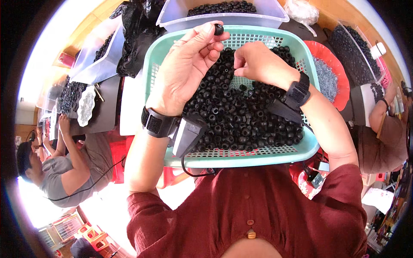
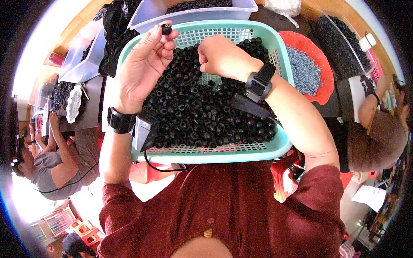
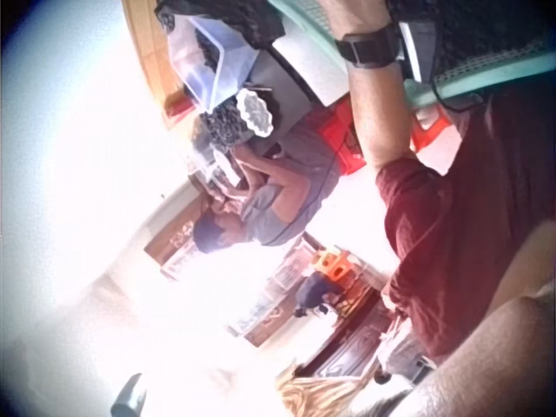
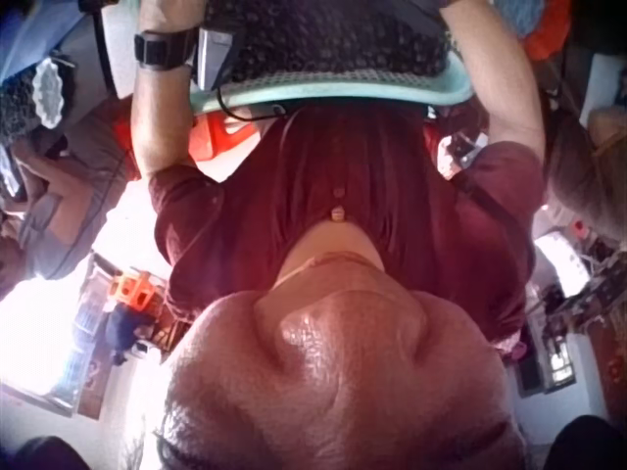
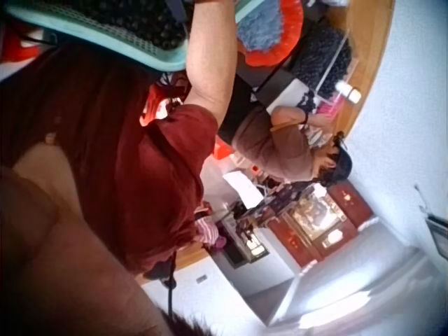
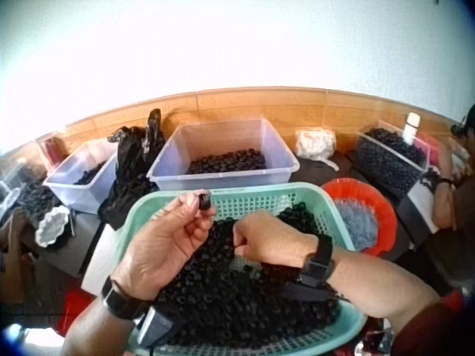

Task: Inspecting and sorting small black rubber rings at a workstation in a manufacturing environment.

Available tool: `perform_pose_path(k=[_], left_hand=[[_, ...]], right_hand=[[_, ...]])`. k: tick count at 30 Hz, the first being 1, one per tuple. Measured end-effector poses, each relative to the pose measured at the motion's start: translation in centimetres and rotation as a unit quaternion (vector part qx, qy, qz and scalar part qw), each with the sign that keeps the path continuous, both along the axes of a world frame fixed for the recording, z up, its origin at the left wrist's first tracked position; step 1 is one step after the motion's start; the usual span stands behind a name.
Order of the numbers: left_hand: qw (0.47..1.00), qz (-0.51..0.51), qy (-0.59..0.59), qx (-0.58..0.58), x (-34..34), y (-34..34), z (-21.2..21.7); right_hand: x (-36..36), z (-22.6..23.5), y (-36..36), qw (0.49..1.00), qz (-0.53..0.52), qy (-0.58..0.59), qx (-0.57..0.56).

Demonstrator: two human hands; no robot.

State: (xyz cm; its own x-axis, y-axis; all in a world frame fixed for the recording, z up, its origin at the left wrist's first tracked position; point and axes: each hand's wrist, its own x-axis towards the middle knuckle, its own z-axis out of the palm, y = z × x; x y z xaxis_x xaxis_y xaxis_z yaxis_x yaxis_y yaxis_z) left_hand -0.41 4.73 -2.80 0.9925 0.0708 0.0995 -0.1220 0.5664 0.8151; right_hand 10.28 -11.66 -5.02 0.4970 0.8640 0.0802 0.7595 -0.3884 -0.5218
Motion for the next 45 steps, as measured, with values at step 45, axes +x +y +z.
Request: perform_pose_path(k=[45], left_hand=[[0.996, -0.002, 0.090, -0.001, -0.1, -0.8, -0.5]], right_hand=[[-2.7, 3.5, 0.4, 0.901, -0.012, -0.245, 0.358]])
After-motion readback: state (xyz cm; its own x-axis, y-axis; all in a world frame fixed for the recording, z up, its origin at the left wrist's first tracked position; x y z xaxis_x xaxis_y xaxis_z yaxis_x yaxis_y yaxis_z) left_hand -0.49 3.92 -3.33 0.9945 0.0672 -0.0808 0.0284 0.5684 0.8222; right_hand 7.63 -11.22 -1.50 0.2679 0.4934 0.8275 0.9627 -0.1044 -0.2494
